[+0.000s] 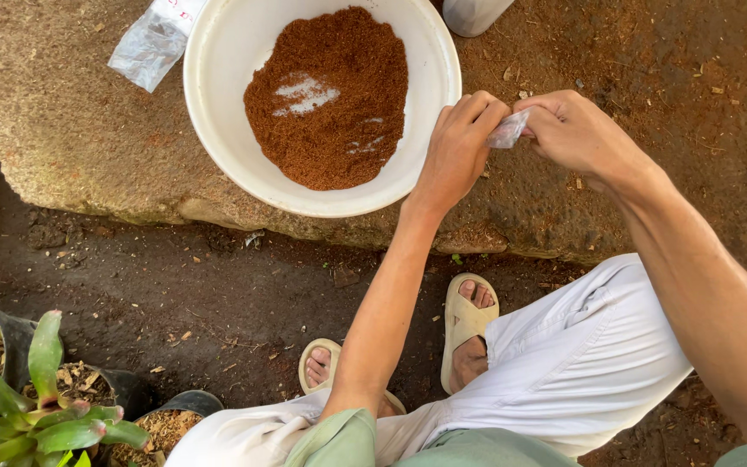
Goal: The person fills small plastic bags with soil from a white bowl by hand and ties them closed with white string.
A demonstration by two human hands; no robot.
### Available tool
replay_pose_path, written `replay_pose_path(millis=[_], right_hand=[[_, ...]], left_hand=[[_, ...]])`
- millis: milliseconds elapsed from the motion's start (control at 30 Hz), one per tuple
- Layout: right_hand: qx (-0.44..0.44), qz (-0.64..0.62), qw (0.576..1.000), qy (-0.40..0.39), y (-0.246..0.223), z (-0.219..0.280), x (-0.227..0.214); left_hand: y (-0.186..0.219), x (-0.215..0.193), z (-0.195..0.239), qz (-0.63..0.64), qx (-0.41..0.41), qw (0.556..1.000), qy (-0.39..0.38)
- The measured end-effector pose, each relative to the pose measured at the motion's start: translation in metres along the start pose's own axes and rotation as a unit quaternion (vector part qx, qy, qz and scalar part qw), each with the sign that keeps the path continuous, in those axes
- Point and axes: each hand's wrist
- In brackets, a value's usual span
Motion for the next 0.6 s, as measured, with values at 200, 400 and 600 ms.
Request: replay_pose_path(millis=[200,400,600], right_hand=[[-0.038,-0.024,0.999,0.009,-0.011,0.023,0.015],[-0.051,0.018,0.997,0.046,-0.016,0.045,0.023],[-0.091,0.055,0.992,0.067,-0.014,0.056,0.03]], left_hand=[[-0.009,0.011,-0.001,-0.007,0.045,0.994,0.095],[-0.013,0.012,-0.012,0.033,0.073,0.991,0.108],[-0.018,0.011,-0.01,0.047,0.081,0.99,0.109]])
Point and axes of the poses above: each hand's wrist, its own z-axis away from the middle knuckle, its own x-axis out of the palm, y = z × x, and after that the axes turned 8 degrees about -y, right-handed
